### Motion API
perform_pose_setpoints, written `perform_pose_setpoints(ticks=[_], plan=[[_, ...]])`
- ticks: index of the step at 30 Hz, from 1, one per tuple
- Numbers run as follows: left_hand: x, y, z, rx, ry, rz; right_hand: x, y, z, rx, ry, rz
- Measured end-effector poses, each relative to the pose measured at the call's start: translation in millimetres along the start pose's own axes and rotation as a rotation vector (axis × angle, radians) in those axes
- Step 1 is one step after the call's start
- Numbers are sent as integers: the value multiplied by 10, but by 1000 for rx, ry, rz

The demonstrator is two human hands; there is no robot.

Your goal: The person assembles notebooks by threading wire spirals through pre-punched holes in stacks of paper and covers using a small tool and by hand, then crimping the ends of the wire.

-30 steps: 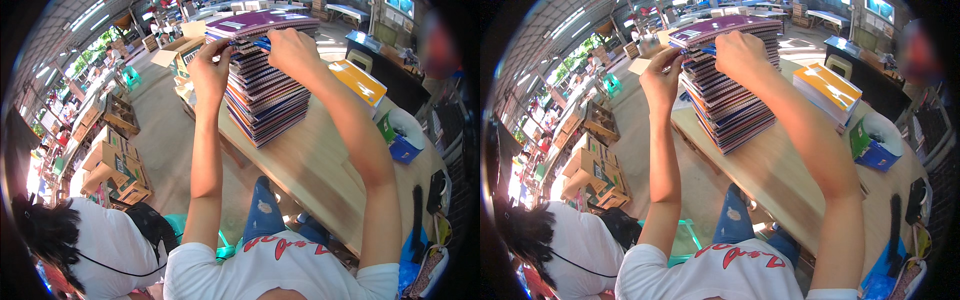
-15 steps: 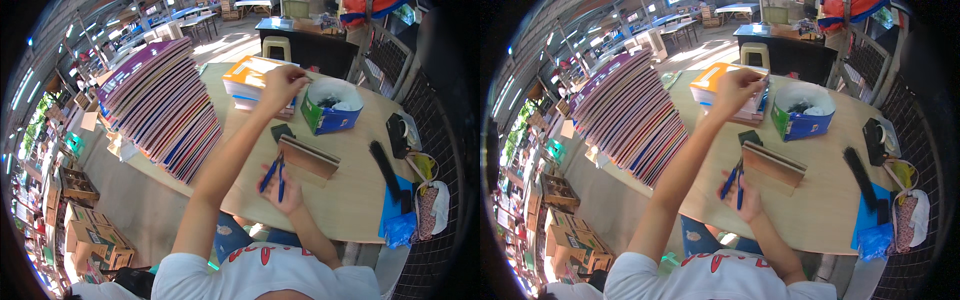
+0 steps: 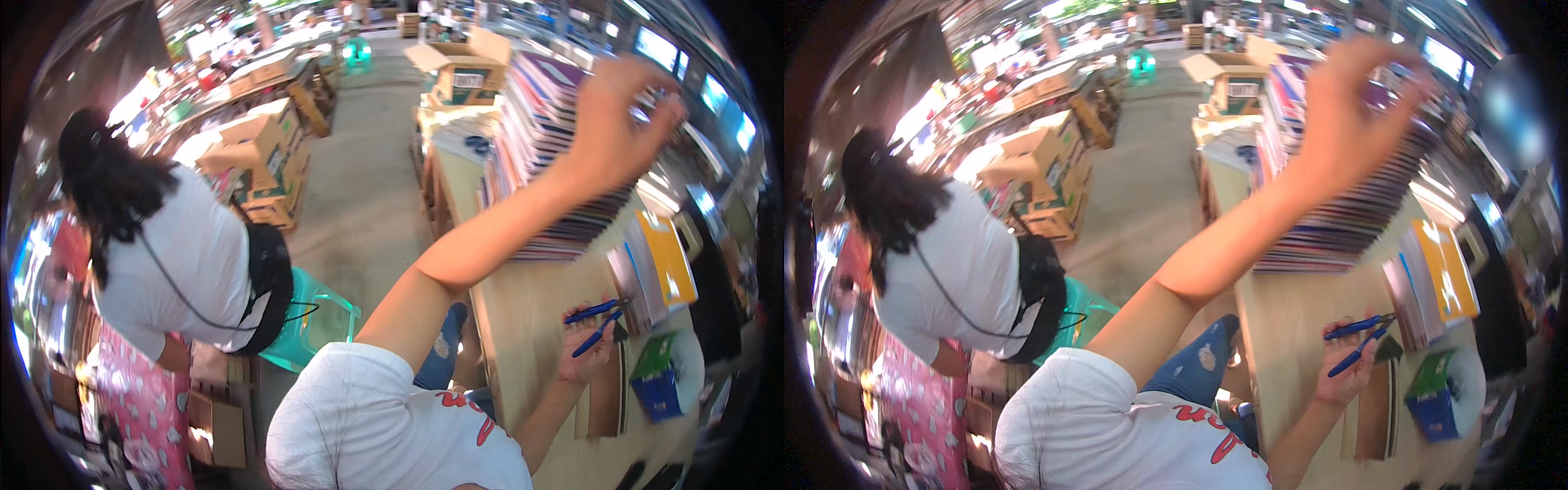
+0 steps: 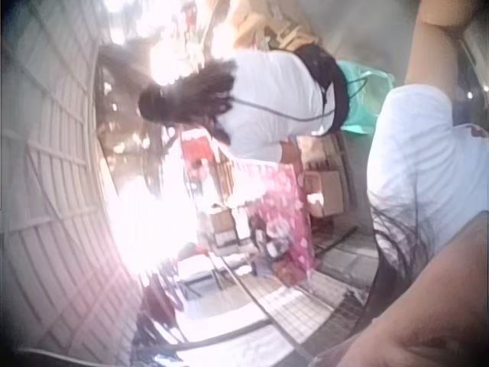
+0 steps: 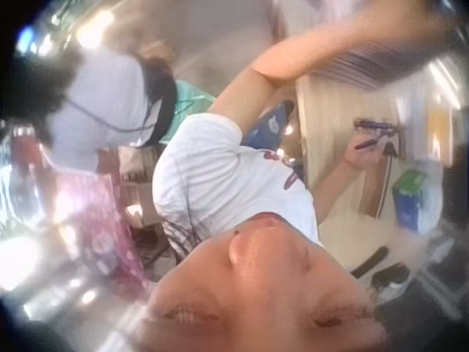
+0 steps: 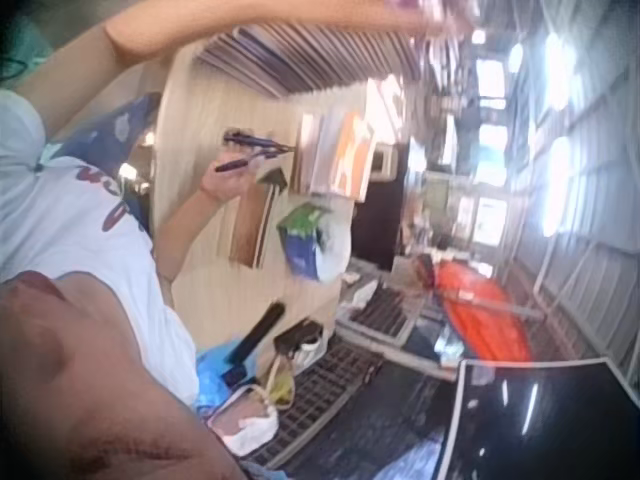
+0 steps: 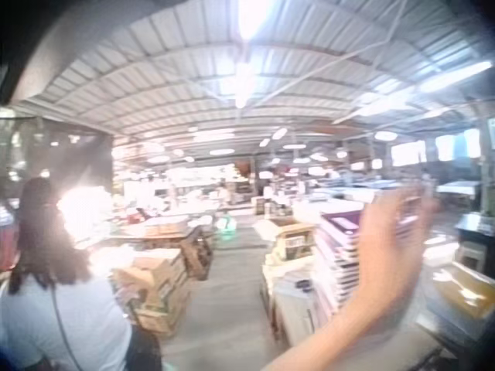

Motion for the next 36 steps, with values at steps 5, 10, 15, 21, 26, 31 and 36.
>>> perform_pose_setpoints(ticks=[5,10,15,21,26,31,36], plan=[[-466,564,1622,-197,290,-72,-402,-427,174,740,299,96],[-356,1188,2623,-518,699,287,-668,-958,-261,834,341,354],[48,597,2382,-284,875,435,-960,-865,27,900,464,268],[53,598,2384,-308,818,357,-1219,-891,201,1024,650,377],[101,485,2615,-315,790,232,-1225,-1049,280,1178,661,408],[38,503,2940,-460,480,389,-1128,-1453,267,1306,828,377],[354,353,2721,-98,498,367,-1136,-1744,218,1409,844,319]])
Point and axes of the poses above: each hand's wrist, its own x-axis away from the middle knuckle, its own y-axis out of the back of the hand, z = x × y, the point moved 5 cm from there along -x, towards the middle knuckle, and after that the axes turned 7 degrees about y, right-handed, at the moved point
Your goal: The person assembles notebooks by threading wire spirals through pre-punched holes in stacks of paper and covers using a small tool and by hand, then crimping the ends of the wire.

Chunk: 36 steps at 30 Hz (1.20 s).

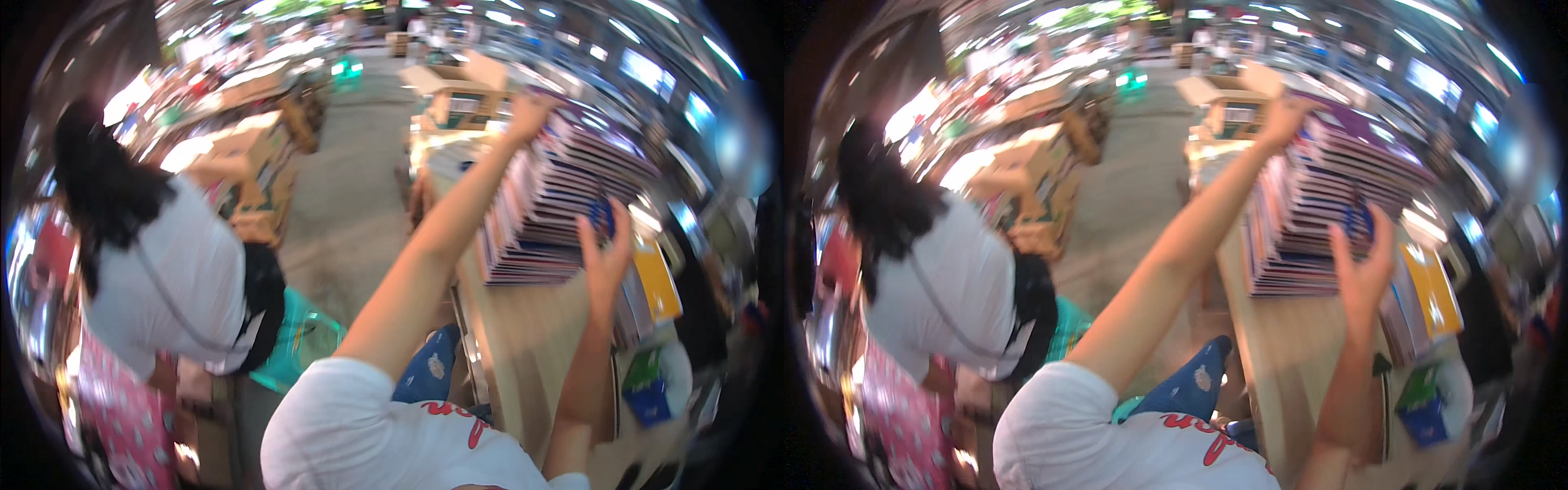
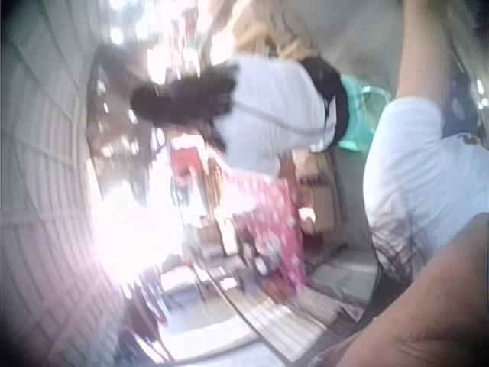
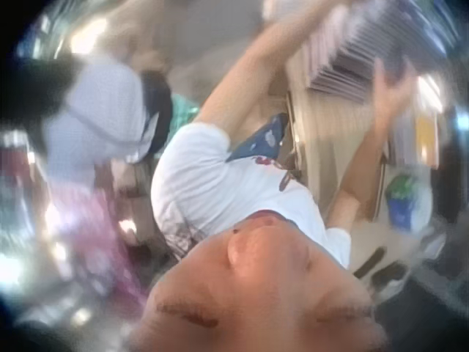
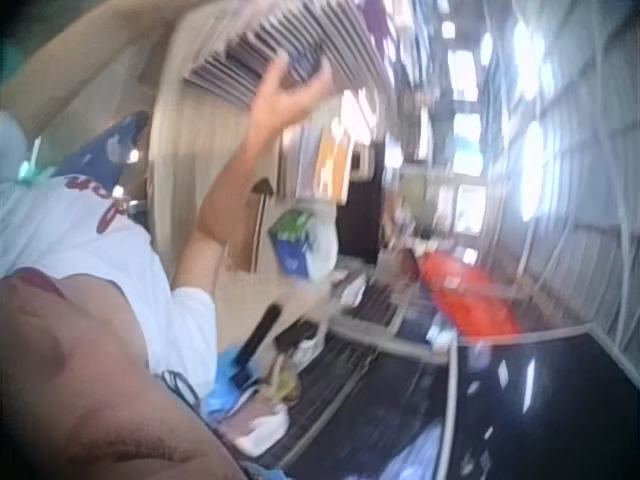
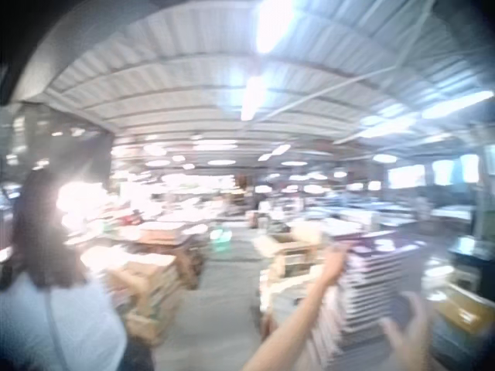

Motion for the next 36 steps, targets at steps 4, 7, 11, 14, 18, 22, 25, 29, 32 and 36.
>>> perform_pose_setpoints(ticks=[4,7,11,14,18,22,25,29,32,36], plan=[[-12,147,-248,194,128,56,-189,-13,199,116,118,-50],[44,16,-378,304,157,76,-216,22,115,190,111,-75],[8,100,-292,316,178,69,-342,-98,175,253,148,-85],[9,87,-233,318,184,75,-380,-167,185,265,130,-75],[17,85,-213,309,190,72,-392,-245,180,310,151,-83],[10,68,-231,331,190,72,-422,-302,167,366,45,-6],[19,67,-245,337,211,71,-440,-336,101,99,-37,61],[8,66,-244,345,214,72,-437,-545,-196,-1428,-900,462],[20,69,-246,381,234,85,-376,-459,-162,-826,-695,222],[16,78,-268,336,203,38,-293,-267,33,47,-70,-36]])
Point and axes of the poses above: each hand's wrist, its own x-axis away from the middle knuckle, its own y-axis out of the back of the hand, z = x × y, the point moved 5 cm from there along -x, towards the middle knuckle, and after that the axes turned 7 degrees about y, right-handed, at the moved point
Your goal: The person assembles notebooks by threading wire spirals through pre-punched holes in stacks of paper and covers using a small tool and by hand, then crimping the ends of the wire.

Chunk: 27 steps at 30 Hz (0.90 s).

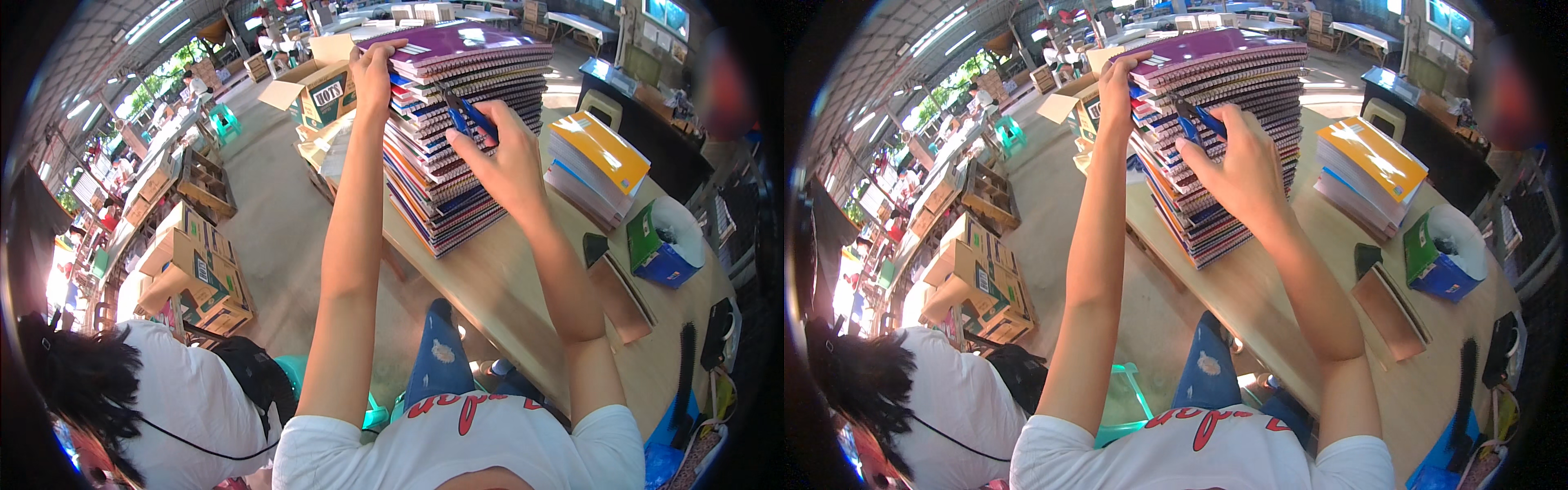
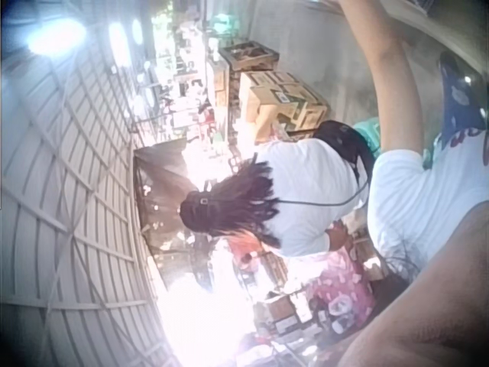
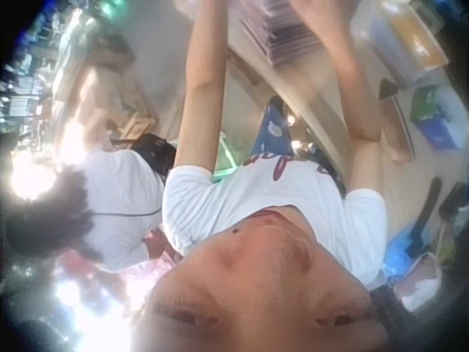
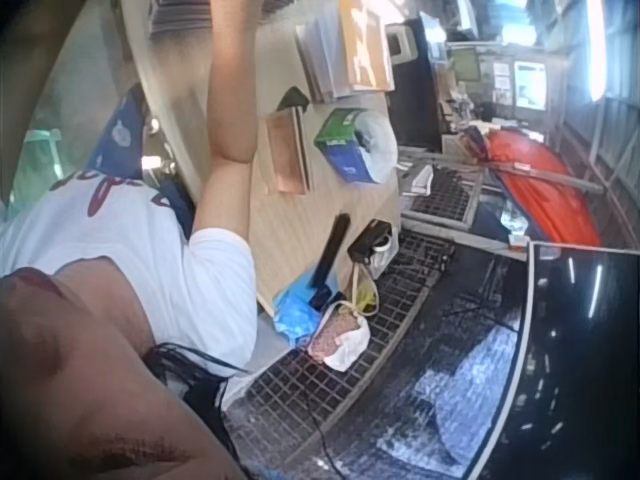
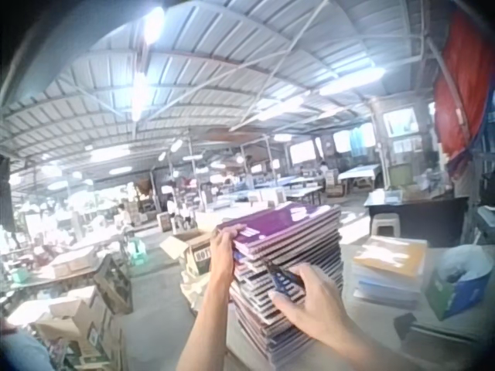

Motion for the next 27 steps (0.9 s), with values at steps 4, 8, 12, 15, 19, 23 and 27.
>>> perform_pose_setpoints(ticks=[4,8,12,15,19,23,27], plan=[[2,-8,17,7,8,17,39,-11,55,115,66,-26],[0,-10,35,10,14,18,7,-85,20,81,1,39],[3,15,26,19,-32,18,31,-246,-384,-908,-637,314],[-6,-35,33,46,-4,23,94,-309,-428,-867,-603,251],[2,18,52,46,26,17,133,-70,45,-79,-71,-2],[-7,-1,53,67,5,30,155,-102,92,109,76,-54],[-13,-31,55,72,-1,30,115,-186,-209,-401,-267,120]])
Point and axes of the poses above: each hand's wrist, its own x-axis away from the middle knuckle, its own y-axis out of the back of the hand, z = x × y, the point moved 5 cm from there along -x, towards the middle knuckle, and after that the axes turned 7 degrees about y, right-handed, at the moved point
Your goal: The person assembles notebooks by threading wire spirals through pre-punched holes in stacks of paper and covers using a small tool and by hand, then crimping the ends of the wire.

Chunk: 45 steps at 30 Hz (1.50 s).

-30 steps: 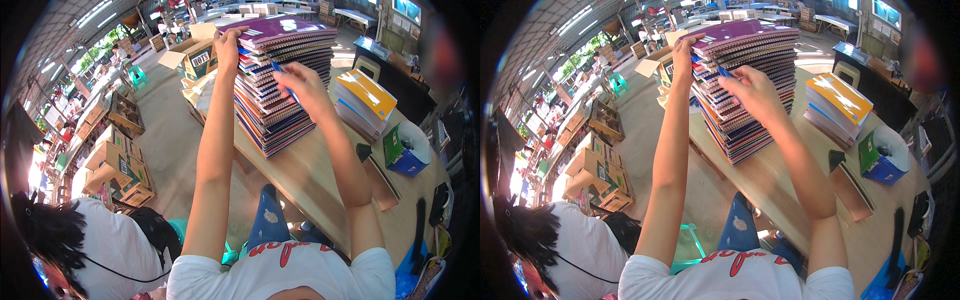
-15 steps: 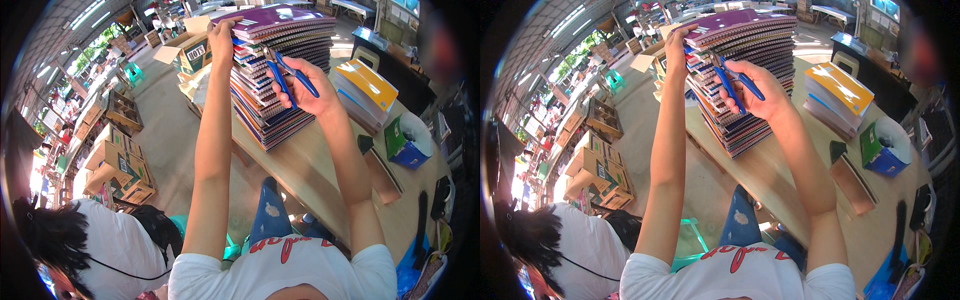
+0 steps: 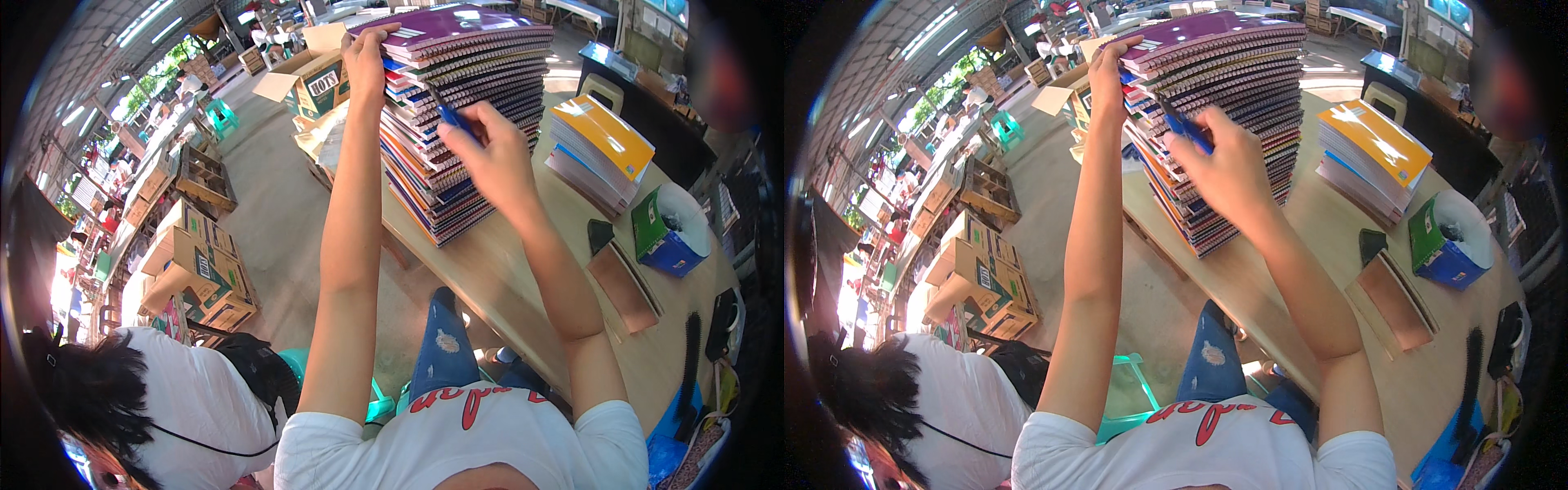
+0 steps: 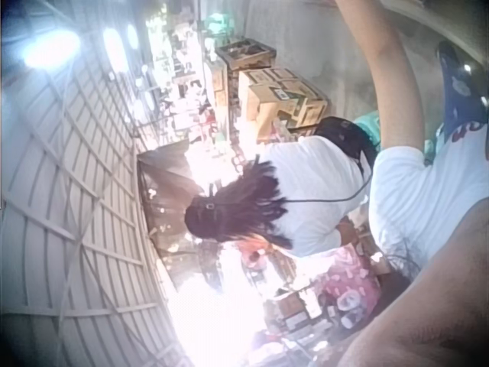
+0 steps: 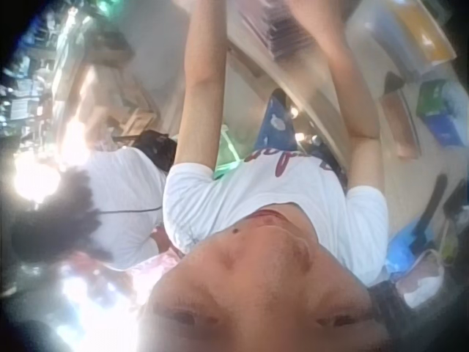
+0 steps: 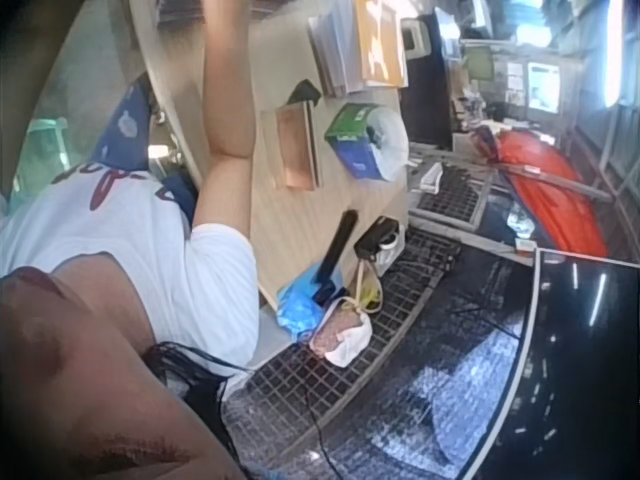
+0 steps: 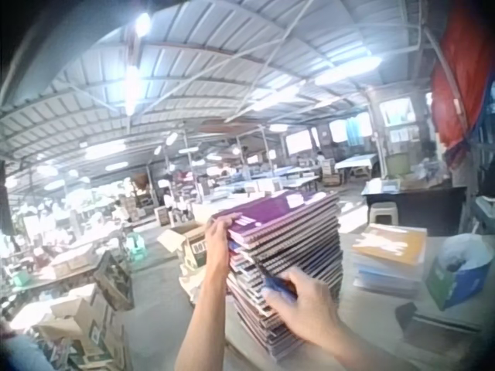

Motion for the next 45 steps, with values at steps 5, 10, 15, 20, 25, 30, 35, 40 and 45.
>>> perform_pose_setpoints(ticks=[5,10,15,20,25,30,35,40,45], plan=[[5,15,-7,19,14,13,79,-151,-158,-618,-391,100],[-7,29,16,11,1,6,212,-23,107,294,210,-179],[-21,50,44,-4,15,20,224,-88,131,456,333,-208],[1,10,45,2,11,-6,156,-148,-230,-733,-382,195],[-6,50,35,-6,-13,-3,231,-157,-148,-295,-225,33],[31,19,-15,24,35,-27,364,-178,51,384,198,-122],[42,-3,-52,78,66,30,324,-213,23,318,184,-117],[40,-7,-44,71,60,16,307,-345,-393,-1126,-656,293],[-12,84,26,75,53,11,373,-211,-24,158,-49,-51]])
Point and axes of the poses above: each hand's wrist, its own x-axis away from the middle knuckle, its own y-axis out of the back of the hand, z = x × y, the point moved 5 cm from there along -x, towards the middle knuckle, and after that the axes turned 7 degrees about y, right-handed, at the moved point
